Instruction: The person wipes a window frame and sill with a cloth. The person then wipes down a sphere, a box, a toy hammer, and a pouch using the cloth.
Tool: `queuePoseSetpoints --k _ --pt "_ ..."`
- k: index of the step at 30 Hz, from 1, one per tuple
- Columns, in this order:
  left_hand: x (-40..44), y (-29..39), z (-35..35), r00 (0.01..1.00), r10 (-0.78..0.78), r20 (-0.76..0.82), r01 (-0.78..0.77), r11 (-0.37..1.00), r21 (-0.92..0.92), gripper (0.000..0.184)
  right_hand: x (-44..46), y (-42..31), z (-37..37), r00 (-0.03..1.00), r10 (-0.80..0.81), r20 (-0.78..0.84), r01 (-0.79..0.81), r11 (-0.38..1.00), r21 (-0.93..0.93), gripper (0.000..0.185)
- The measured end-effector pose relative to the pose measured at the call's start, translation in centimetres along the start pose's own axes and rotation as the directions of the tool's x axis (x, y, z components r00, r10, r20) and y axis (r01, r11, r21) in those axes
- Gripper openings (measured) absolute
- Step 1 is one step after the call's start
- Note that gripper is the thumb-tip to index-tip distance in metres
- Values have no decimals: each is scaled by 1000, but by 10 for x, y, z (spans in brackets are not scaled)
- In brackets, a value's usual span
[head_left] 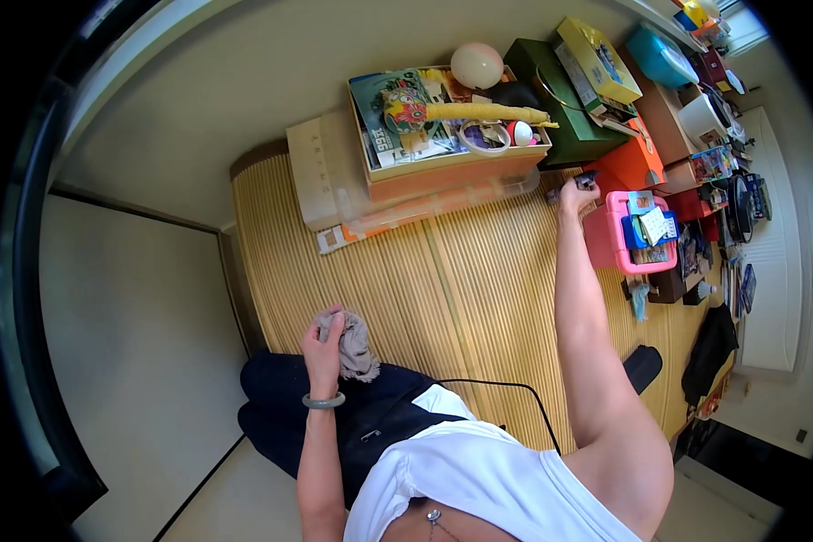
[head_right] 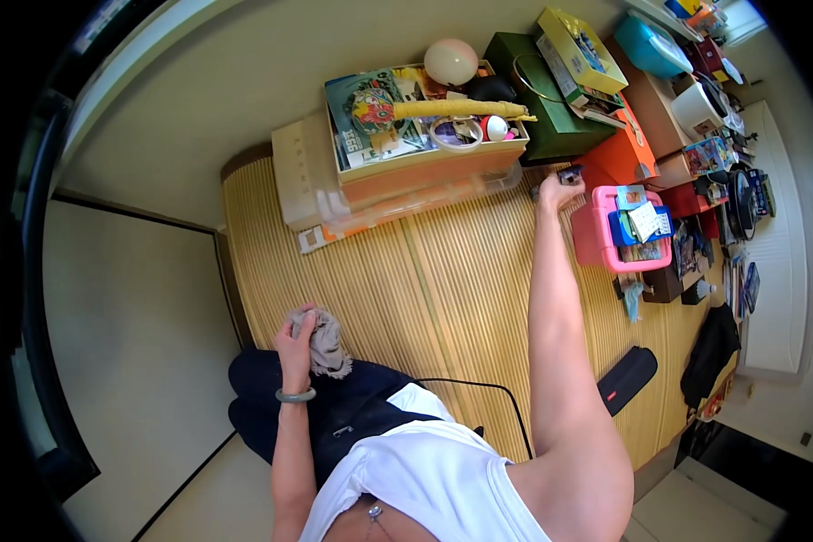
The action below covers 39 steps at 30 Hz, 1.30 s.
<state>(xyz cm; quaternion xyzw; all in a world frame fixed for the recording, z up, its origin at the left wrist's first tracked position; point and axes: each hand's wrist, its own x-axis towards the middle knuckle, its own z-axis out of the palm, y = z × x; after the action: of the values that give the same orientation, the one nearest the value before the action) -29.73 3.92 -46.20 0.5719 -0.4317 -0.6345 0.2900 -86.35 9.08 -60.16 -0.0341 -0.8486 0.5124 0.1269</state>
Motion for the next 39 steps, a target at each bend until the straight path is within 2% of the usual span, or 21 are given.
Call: queuePoseSetpoints --k 1,3,4,6,7,9,10,11,15,16,18,19,20,21,24,26,27,29,33,36,39 --pt "0 0 0 1000 -8 -2 8 1000 16 29 -3 -9 1 996 62 71 -60 998 -30 73" --pt "0 -1 1 1000 -12 -6 12 1000 9 29 -6 -17 5 988 -87 131 83 996 38 78" --pt "0 -1 0 1000 -16 -8 16 1000 1 29 -7 -21 6 988 -85 131 80 996 38 78" --pt "1 -1 -2 1000 -16 5 16 1000 -5 29 -2 -16 14 983 23 181 -100 898 429 81" --pt "1 -1 -3 1000 -16 20 16 1000 -12 29 -3 -11 14 983 23 180 -100 897 430 81" --pt "2 -4 -5 999 1 33 0 1000 -19 29 3 9 3 951 18 307 -157 887 434 82" --pt "4 -7 -4 999 17 43 -16 1000 -26 29 9 23 0 951 -71 301 -32 946 323 82" --pt "5 -8 -3 997 15 70 -13 1000 -28 29 -2 22 -10 958 -64 279 -33 943 332 82" --pt "4 -11 -4 997 -18 70 21 999 -30 29 -46 14 -59 910 126 396 -239 938 251 79" --pt "3 -10 -3 998 -20 60 21 999 -28 29 -56 22 -70 924 106 367 -213 941 263 77" --pt "2 -9 -2 998 -19 60 21 999 -25 29 -76 26 -94 976 174 130 -202 946 252 82" --pt "3 -10 -5 997 -23 75 25 999 -35 30 -82 24 -111 962 265 -65 -244 941 235 88" --pt "3 -11 -6 996 -26 89 30 999 -45 30 -85 14 -125 905 341 -255 -287 931 226 94" --pt "4 -13 -8 995 -26 93 30 999 -45 30 -72 28 -130 904 340 -260 -285 931 227 94" --pt "4 -15 -11 994 -34 103 42 997 -71 31 -41 32 -158 758 433 -488 -358 901 243 95" --pt "2 -13 -10 997 -27 78 29 999 -32 32 -27 12 -175 858 512 -45 -363 665 653 87" --pt "2 -14 -10 997 -25 80 27 999 -33 32 -24 13 -179 858 511 -45 -361 664 654 87" --pt "3 -16 -9 997 -32 72 33 999 -18 32 -19 11 -188 873 480 87 -421 651 632 74" --pt "1 -14 -8 996 -17 85 19 1000 -18 32 -8 32 -191 877 476 69 -391 622 678 63" --pt "3 -17 -11 994 -31 104 37 998 -54 32 -16 32 -201 883 455 113 -426 680 596 44" --pt "4 -18 -11 993 -30 112 38 997 -67 32 -4 49 -211 889 424 174 -447 720 531 49"
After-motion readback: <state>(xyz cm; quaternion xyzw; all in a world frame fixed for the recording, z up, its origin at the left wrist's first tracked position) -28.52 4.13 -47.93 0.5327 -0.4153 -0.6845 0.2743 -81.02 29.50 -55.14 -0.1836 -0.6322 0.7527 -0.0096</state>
